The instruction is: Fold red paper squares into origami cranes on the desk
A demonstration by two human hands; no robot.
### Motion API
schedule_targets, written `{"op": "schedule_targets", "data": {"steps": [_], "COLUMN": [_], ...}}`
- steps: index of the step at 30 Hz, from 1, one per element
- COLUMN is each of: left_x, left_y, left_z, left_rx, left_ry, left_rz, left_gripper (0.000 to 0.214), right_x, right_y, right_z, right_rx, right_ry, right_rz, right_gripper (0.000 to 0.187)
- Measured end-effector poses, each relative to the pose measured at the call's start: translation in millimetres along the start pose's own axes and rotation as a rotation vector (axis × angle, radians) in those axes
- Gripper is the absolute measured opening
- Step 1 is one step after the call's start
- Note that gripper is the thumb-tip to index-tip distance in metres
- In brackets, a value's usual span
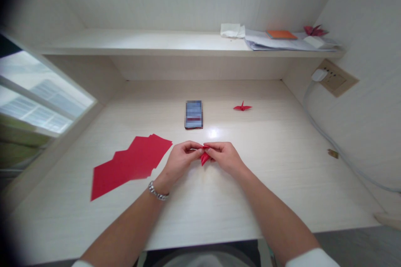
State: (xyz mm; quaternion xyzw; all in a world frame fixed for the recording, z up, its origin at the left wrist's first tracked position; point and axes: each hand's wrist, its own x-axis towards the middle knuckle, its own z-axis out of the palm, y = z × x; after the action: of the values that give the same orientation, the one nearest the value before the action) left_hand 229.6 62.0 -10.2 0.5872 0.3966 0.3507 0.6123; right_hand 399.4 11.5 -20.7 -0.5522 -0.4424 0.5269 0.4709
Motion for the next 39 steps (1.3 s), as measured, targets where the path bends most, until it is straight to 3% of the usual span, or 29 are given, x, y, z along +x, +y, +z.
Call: {"op": "schedule_targets", "data": {"steps": [9,15,19,24,30,39], "left_x": [0,0,0,-4,-5,-7], "left_y": [2,-2,-1,1,-1,-7], "left_z": [1.1,3.0,7.4,14.3,12.7,14.2], "left_rx": [0.055,0.125,-0.034,-0.284,-0.155,-0.068], "left_ry": [0.016,0.069,0.059,-0.051,-0.06,-0.103], "left_rz": [0.007,0.056,-0.013,-0.156,-0.105,-0.015], "left_gripper": [0.023,0.023,0.03,0.041,0.042,0.041], "right_x": [0,0,-1,-1,-5,-6], "right_y": [-3,-5,-6,-4,-8,-9], "right_z": [0,3,4,5,6,7], "right_rx": [-0.108,-0.047,-0.048,-0.11,-0.315,-0.392], "right_ry": [-0.031,0.002,0.047,0.11,0.141,0.22], "right_rz": [-0.046,-0.043,-0.08,-0.15,-0.234,-0.328], "right_gripper": [0.035,0.033,0.029,0.024,0.022,0.019]}}
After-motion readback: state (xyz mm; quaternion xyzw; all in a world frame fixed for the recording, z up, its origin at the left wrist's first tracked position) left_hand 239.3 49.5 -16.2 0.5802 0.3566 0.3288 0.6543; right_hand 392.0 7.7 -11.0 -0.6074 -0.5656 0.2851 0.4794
